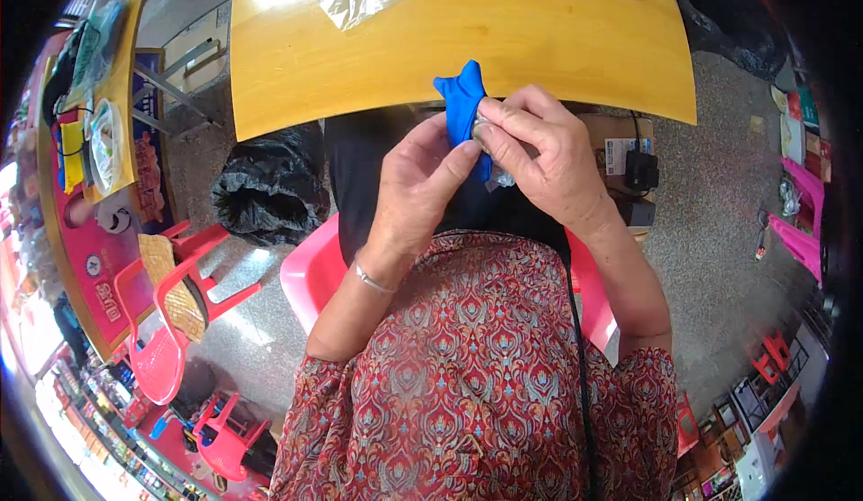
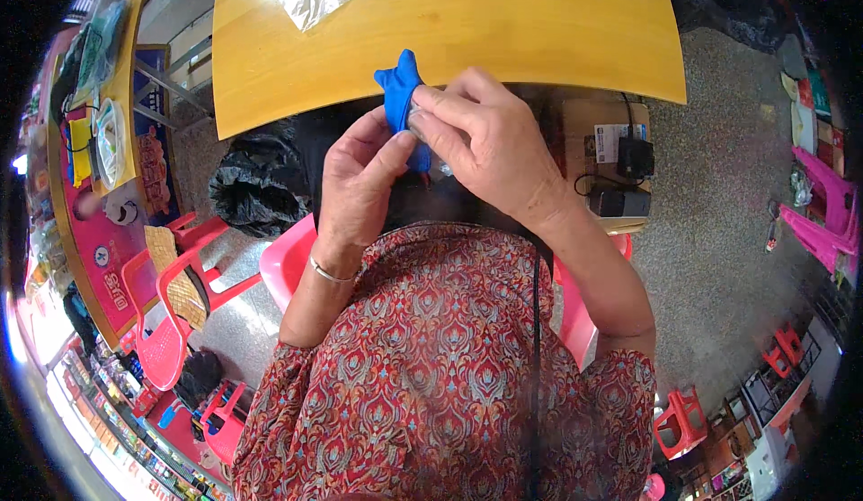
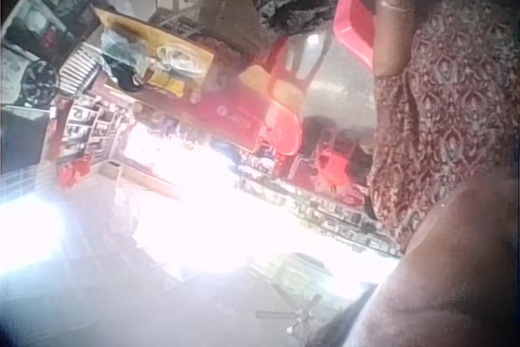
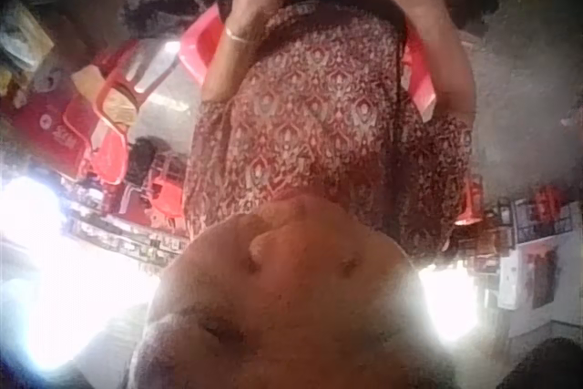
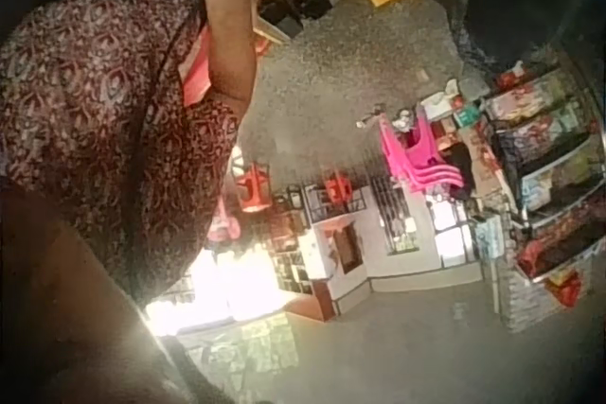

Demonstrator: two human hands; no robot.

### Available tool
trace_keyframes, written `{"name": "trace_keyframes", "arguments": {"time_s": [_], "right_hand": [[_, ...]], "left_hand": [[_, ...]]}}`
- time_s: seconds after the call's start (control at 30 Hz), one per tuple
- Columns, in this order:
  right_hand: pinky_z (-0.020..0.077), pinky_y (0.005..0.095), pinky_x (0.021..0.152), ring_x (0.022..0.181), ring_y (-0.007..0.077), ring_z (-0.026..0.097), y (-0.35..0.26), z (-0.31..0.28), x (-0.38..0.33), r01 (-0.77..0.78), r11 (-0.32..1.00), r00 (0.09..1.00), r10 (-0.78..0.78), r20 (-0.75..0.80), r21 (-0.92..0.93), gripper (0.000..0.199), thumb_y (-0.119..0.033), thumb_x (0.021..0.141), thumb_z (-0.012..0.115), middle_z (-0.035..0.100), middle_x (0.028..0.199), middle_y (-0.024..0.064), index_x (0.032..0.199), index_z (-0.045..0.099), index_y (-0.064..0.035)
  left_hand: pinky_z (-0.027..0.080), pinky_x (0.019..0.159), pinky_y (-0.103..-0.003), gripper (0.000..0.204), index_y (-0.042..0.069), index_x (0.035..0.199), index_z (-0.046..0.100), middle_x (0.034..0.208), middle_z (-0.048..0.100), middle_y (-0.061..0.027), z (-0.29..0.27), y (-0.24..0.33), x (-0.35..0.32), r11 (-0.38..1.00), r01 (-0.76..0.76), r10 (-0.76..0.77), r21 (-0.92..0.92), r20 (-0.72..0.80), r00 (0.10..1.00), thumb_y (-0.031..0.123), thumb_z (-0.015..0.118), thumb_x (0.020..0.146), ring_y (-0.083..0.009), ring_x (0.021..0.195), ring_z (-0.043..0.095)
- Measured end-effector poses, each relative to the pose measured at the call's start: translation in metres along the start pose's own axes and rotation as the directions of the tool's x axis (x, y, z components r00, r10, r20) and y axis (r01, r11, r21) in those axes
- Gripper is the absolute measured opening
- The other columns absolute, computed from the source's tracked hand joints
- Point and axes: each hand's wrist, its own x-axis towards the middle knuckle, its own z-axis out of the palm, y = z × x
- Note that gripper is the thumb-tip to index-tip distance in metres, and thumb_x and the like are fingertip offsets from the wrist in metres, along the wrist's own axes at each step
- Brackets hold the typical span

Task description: The person sits at a table and repeatedly wraps small, clear plastic-wrapped items inside blue rubber gloves. They pick up a glove, insert the item, and tie the glove's opening to secure the contents. The process is repeated for multiple items throughout the clip.

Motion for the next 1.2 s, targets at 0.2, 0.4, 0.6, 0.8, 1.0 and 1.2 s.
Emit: {"name": "trace_keyframes", "arguments": {"time_s": [0.2,0.4,0.6,0.8,1.0,1.2], "right_hand": [[0.05,0.0312,0.07,0.08,0.0218,0.062,0.002,0.004,-0.002,0.004,0.965,1.0,-0.004,0.001,0.263,0.03,-0.015,0.081,0.07,0.059,0.091,0.0115,0.106,0.066,0.001],[0.0502,0.0309,0.068,0.08,0.0231,0.062,0.004,0.003,-0.003,0.032,0.986,0.999,-0.037,0.03,0.166,0.031,-0.01,0.078,0.072,0.059,0.092,0.0115,0.106,0.065,0.0007],[0.0507,0.0326,0.068,0.075,0.027,0.062,-0.004,0.006,-0.006,-0.013,0.997,0.998,0.019,-0.068,0.075,0.027,-0.008,0.075,0.072,0.059,0.091,0.011,0.099,0.063,-0.0007],[0.0512,0.0301,0.074,0.082,0.0189,0.063,0.002,0.002,-0.001,-0.217,0.883,0.972,0.235,0.008,0.416,0.039,-0.01,0.073,0.074,0.062,0.09,0.0088,0.108,0.061,-0.0025],[0.0505,0.0263,0.072,0.078,0.0105,0.061,0.009,-0.004,0.006,-0.136,0.935,0.99,0.118,0.076,0.328,0.036,-0.013,0.072,0.074,0.064,0.088,0.005,0.105,0.064,-0.0043],[0.0501,0.0261,0.068,0.073,0.0093,0.06,0.016,0.015,0.002,-0.243,0.849,0.945,0.316,-0.081,0.469,0.026,-0.018,0.075,0.075,0.065,0.081,0.0045,0.089,0.063,-0.0003]], "left_hand": [[0.042,0.071,-0.019,0.027,-0.002,0.117,0.058,0.098,0.064,-0.0007,0.003,-0.01,0.0,0.998,-0.053,0.05,-0.02,-0.115,0.992,0.01,0.058,0.092,-0.0036,0.081,0.055],[0.045,0.086,-0.022,0.028,-0.005,0.122,0.053,0.109,0.062,-0.0041,0.002,-0.019,-0.005,0.977,-0.149,0.156,0.15,-0.037,0.987,0.006,0.049,0.096,-0.0076,0.096,0.056],[0.042,0.09,-0.022,0.032,-0.006,0.128,0.049,0.113,0.059,-0.0048,0.002,-0.025,-0.009,0.922,-0.178,0.19,0.344,-0.001,0.982,0.006,0.046,0.098,-0.0087,0.101,0.053],[0.043,0.079,-0.02,0.032,-0.002,0.126,0.052,0.102,0.06,-0.0007,-0.001,-0.014,-0.014,0.933,-0.218,0.203,0.288,0.082,0.976,0.013,0.05,0.098,-0.0056,0.09,0.052],[0.051,0.074,-0.024,0.03,0.0,0.121,0.054,0.103,0.061,-0.004,-0.002,-0.008,-0.008,0.998,-0.019,0.017,-0.064,-0.031,0.999,0.019,0.054,0.097,-0.0095,0.085,0.059],[0.055,0.073,-0.029,0.03,-0.004,0.116,0.055,0.104,0.062,-0.009,0.0,-0.011,-0.004,0.97,0.108,-0.109,-0.217,0.011,0.994,0.016,0.06,0.093,-0.0153,0.087,0.062]]}}
